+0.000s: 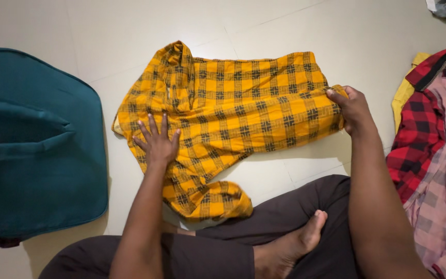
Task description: The person lays a yellow plaid shirt flat on the floor and folds the sides and sleeves inward to create a rectangular shape.
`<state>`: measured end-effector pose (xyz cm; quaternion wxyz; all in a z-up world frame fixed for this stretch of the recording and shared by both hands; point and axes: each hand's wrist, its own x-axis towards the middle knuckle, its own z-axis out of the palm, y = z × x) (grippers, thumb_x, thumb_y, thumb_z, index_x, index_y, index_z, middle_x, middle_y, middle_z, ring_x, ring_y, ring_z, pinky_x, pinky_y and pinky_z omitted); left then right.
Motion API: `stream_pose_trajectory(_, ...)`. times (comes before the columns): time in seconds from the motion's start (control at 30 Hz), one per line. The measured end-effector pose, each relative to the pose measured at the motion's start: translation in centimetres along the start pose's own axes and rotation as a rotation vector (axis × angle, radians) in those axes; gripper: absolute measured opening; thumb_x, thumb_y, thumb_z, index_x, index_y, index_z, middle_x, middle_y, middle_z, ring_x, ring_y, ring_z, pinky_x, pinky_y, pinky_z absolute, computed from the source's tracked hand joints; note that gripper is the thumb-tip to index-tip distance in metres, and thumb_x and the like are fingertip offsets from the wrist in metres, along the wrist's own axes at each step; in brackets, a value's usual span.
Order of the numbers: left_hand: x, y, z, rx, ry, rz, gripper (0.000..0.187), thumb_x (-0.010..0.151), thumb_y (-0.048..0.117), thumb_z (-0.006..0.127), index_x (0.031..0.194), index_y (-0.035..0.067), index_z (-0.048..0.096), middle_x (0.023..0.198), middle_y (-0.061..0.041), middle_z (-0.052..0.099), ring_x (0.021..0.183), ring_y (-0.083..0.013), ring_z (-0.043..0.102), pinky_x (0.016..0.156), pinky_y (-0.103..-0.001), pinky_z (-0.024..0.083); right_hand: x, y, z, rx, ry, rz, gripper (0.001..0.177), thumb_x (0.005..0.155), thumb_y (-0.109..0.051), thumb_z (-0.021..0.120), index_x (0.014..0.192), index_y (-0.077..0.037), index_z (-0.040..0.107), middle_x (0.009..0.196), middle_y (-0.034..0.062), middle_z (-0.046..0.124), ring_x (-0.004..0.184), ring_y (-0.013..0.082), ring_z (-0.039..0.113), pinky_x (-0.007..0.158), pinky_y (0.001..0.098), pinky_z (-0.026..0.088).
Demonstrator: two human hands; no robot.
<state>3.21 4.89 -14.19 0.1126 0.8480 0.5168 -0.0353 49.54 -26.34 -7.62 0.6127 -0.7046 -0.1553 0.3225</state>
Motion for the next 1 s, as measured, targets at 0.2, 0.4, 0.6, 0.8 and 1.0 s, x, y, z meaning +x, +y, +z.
stream_pose_trajectory(0.2,1.1,0.5,-2.0,0.015,-0.071,-0.049,0.077,0.099,0.069,0.019,0.165,0.033,0.005,0.172,-0.007,-0.011,0.155,-0.0393,-0.018,0.117,-0.073,-0.007,0.5,1.5,-1.1,0.456,-0.218,0.217,0.049,0.102,-0.037,0.071,0.134,-0.002,0.059,0.122,0.0085,0.069,0.108,0.0188,0.069,0.096,0.0332,0.057)
stream_pose_trajectory(0.4,-5.1,5.6,-5.4,0.32,-0.009,0.244,0.054,0.111,0.039,0.035,0.151,0.002,0.041,0.165,-0.025,0.027,0.152,-0.0414,0.026,0.121,-0.06,0.023,-3.3,0.3,0.2,-0.521,-0.34,0.362,0.069,0.08,-0.03,0.078,0.143,-0.014,0.053,0.131,0.0057,0.066,0.123,0.025,0.059,0.104,0.0487,0.047)
stream_pose_trajectory(0.6,-16.1,9.6,-6.3,0.049,-0.392,0.868,0.045,0.102,0.045,0.051,0.137,0.016,0.052,0.145,-0.018,0.047,0.131,-0.0376,0.041,0.111,-0.065,0.026,-3.7,1.2,-0.3,-0.288,-0.364,0.018,0.098,0.066,-0.002,0.081,0.152,-0.02,0.035,0.124,0.0018,0.062,0.113,0.0173,0.061,0.087,0.0348,0.056)
stream_pose_trajectory(0.8,-16.0,5.4,-4.4,0.184,-0.494,0.792,0.043,0.084,0.032,0.069,0.123,0.016,0.064,0.131,-0.008,0.058,0.13,-0.0278,0.051,0.111,-0.051,0.04,-2.5,3.9,-3.9,-0.436,-0.313,0.158,0.035,0.076,-0.003,0.076,0.111,-0.003,0.075,0.083,0.0027,0.071,0.069,0.0128,0.061,0.064,0.0311,0.051)
stream_pose_trajectory(1.0,-13.8,-0.2,-5.7,0.212,-0.858,0.424,0.027,0.094,0.033,0.067,0.107,0.01,0.074,0.102,-0.013,0.074,0.094,-0.0325,0.07,0.086,-0.046,0.055,-4.3,1.1,-3.9,-0.754,-0.465,0.537,0.038,0.09,-0.037,0.078,0.092,0.001,0.075,0.056,0.0044,0.058,0.052,0.0166,0.049,0.051,0.0328,0.039)
